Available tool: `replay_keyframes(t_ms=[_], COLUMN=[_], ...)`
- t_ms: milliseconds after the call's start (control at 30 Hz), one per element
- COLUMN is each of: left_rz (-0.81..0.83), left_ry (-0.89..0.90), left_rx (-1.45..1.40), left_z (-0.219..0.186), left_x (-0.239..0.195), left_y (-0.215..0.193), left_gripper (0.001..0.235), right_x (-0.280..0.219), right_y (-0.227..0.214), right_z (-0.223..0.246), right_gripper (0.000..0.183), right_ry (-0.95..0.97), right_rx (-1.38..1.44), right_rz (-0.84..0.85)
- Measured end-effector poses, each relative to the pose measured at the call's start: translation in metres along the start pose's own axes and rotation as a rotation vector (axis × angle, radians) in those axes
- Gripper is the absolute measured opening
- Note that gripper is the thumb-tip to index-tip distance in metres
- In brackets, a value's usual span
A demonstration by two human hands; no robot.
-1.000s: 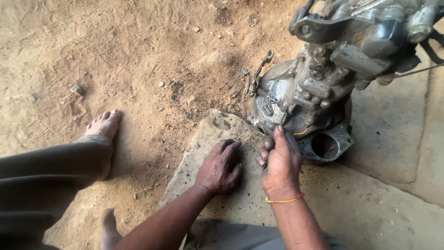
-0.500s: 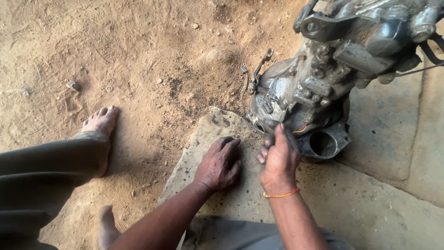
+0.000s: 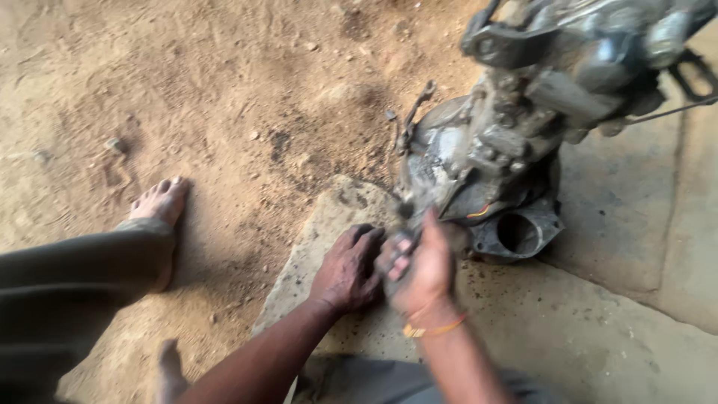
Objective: The person uses a wrench to tighten bolts on a small engine block resting on the ground. They repeatedly adjust the wrench and apply force to secure the components of the engine.
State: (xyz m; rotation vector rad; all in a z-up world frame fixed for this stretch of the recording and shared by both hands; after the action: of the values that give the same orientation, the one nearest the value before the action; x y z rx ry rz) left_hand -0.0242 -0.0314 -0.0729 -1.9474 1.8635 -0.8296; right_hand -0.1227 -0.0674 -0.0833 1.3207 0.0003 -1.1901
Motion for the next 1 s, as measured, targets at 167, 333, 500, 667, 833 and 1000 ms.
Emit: replay_keyframes(t_ms=[167, 333, 500, 667, 833, 1000], left_rz=[-0.054, -0.014, -0.039, -0.002, 0.042, 0.037], left_ry=[0.055, 0.017, 0.056, 0.023, -0.005, -0.049], left_rx=[0.024, 0.009, 0.020, 0.022, 0.056, 0.033], left_z=[-0.001, 0.002, -0.003, -0.003, -0.004, 0.001], left_x=[-0.005, -0.002, -0.003, -0.003, 0.000, -0.002], left_y=[-0.002, 0.001, -0.002, -0.001, 0.000, -0.001], left_gripper=[0.058, 0.061, 0.060, 0.059, 0.063, 0.060], right_x=[-0.010, -0.008, 0.000, 0.005, 0.004, -0.007], right_y=[-0.007, 0.004, 0.000, 0.001, 0.008, -0.009], right_z=[0.017, 0.032, 0.039, 0.057, 0.066, 0.053], right_gripper=[0.042, 0.032, 0.030, 0.022, 0.023, 0.017], right_ry=[-0.163, -0.317, -0.263, -0.291, -0.214, -0.326], right_rx=[-0.047, -0.164, -0.238, -0.249, -0.492, -0.323], right_rz=[-0.141, -0.180, -0.212, -0.200, -0.263, -0.350])
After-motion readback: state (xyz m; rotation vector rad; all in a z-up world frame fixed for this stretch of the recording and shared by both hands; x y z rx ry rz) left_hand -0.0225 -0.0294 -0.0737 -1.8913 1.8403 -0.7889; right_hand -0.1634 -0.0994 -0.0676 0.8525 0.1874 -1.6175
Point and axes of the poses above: each hand's wrist, its own x-axis towards the middle knuckle, its own y-axis out of the palm, z = x × y, the point moved 9 cm from there along x, towards the middle knuckle, and after that the axes turned 6 degrees about y, right-handed, at the moved point
